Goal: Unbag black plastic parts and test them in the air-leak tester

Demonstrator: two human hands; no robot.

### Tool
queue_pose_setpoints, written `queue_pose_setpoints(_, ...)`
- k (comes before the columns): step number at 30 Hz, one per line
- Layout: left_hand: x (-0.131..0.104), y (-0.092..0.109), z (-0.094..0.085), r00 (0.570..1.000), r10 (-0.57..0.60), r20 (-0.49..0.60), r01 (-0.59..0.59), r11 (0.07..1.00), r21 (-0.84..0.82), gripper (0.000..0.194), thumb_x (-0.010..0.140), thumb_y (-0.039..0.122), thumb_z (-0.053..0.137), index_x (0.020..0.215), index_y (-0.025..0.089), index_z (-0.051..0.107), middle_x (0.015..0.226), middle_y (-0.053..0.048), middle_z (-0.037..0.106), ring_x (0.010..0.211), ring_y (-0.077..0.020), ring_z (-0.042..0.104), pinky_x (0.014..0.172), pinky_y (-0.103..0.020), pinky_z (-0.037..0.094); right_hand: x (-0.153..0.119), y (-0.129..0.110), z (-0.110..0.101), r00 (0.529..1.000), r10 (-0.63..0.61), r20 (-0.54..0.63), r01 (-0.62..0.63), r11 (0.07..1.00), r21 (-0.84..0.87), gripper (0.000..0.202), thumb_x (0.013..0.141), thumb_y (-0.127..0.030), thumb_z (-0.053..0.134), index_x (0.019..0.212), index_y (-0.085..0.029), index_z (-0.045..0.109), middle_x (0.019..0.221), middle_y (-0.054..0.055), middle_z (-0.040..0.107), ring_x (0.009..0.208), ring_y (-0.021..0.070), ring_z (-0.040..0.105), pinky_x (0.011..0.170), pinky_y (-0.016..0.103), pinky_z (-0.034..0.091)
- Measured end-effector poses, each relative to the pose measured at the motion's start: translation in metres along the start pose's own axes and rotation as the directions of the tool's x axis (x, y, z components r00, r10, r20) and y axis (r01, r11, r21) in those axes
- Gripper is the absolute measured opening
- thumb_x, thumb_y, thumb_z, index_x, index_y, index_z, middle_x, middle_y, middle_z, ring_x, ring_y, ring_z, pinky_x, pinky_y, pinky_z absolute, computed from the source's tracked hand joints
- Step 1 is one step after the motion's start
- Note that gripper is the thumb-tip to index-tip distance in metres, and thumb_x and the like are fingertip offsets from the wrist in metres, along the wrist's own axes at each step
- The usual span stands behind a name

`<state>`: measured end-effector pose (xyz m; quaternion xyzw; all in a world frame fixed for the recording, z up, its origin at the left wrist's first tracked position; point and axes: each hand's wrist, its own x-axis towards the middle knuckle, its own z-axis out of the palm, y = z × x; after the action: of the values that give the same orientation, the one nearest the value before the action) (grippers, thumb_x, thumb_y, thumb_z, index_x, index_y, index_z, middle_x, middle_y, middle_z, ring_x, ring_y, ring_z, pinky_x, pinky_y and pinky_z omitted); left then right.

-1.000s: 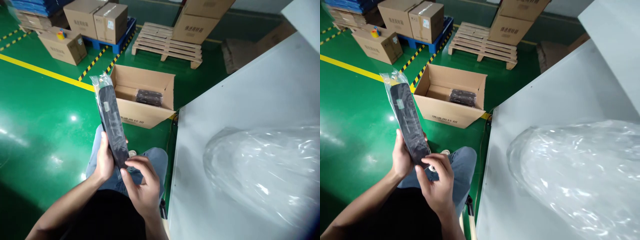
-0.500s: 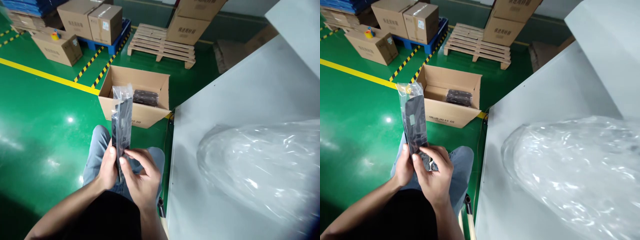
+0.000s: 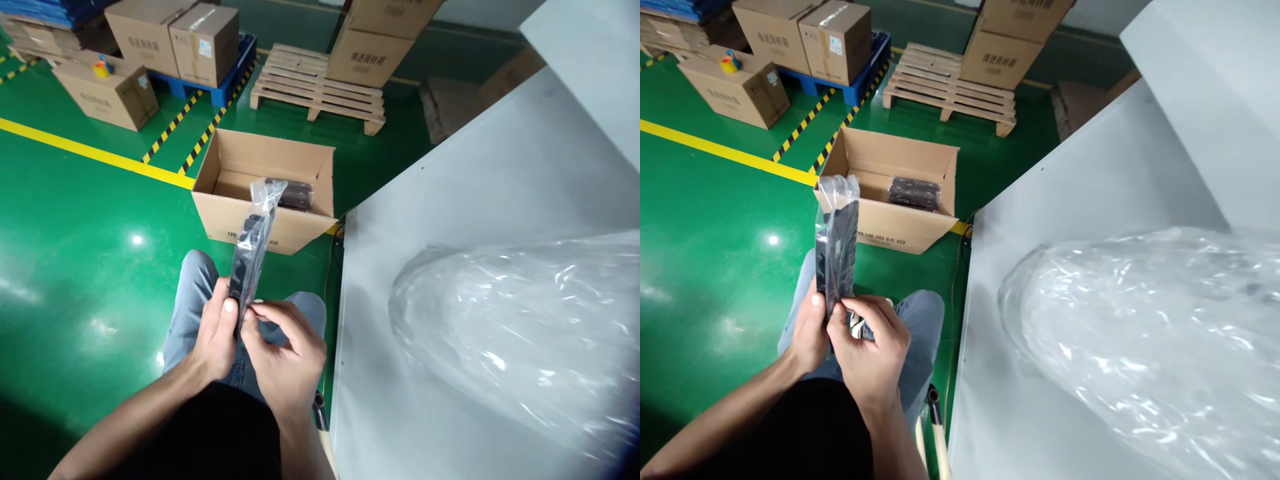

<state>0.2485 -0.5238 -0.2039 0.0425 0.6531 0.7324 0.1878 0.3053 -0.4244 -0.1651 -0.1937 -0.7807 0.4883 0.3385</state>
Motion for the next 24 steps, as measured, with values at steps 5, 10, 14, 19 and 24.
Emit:
queue_pose_setpoints(5,0.001,0.000,0.001,0.999,-0.037,-0.027,0.037,0.999,-0.012,0.043,0.087,0.066,0.071,0.101,0.025,0.075,0.085,-0.004,0.066,0.080,-0.0236,0.056,0.074,-0.033,0.046,-0.003,0.000,0.001,1.000,0.017,0.004,-0.017,1.000,-0.002,0.015,0.089,-0.014,0.068,0.089,-0.026,0.077,0.080,0.002,0.077,0.068,0.0175,0.073,0.066,0.032,0.064)
queue_pose_setpoints(10,0.001,0.006,0.000,0.999,-0.029,0.013,0.028,0.999,0.038,0.033,0.090,0.058,0.072,0.100,0.026,0.073,0.080,-0.002,0.062,0.072,-0.0217,0.054,0.069,-0.032,0.045,-0.001,0.004,0.001,0.999,0.028,0.040,-0.027,0.999,-0.022,0.014,0.089,-0.013,0.065,0.086,-0.025,0.072,0.079,0.001,0.074,0.069,0.0165,0.070,0.069,0.031,0.061)
queue_pose_setpoints(14,0.000,0.005,0.000,1.000,-0.030,0.009,0.029,0.997,0.069,0.032,0.091,0.057,0.072,0.099,0.027,0.074,0.085,-0.003,0.067,0.077,-0.0218,0.058,0.073,-0.032,0.047,-0.002,0.009,0.002,0.995,0.051,0.083,-0.047,0.998,-0.052,0.013,0.088,-0.013,0.062,0.083,-0.025,0.064,0.079,-0.001,0.071,0.071,0.0157,0.068,0.073,0.030,0.058)
queue_pose_setpoints(19,-0.002,0.003,-0.001,0.999,-0.038,-0.027,0.039,0.998,0.042,0.047,0.091,0.070,0.065,0.096,0.025,0.079,0.082,-0.002,0.070,0.076,-0.0209,0.059,0.076,-0.031,0.048,-0.006,0.015,0.000,0.989,0.103,0.106,-0.102,0.995,-0.020,0.013,0.091,-0.014,0.057,0.086,-0.025,0.059,0.082,0.000,0.068,0.074,0.0152,0.067,0.070,0.027,0.056)
queue_pose_setpoints(24,-0.001,0.010,0.000,0.984,-0.165,-0.064,0.160,0.984,-0.076,0.057,0.086,0.076,0.067,0.100,0.022,0.081,0.093,-0.004,0.076,0.099,-0.0274,0.066,0.094,-0.035,0.051,-0.002,0.026,-0.006,0.978,0.147,0.151,-0.156,0.987,0.048,0.010,0.095,-0.017,0.054,0.087,-0.024,0.057,0.082,0.001,0.067,0.075,0.0151,0.067,0.067,0.026,0.055)
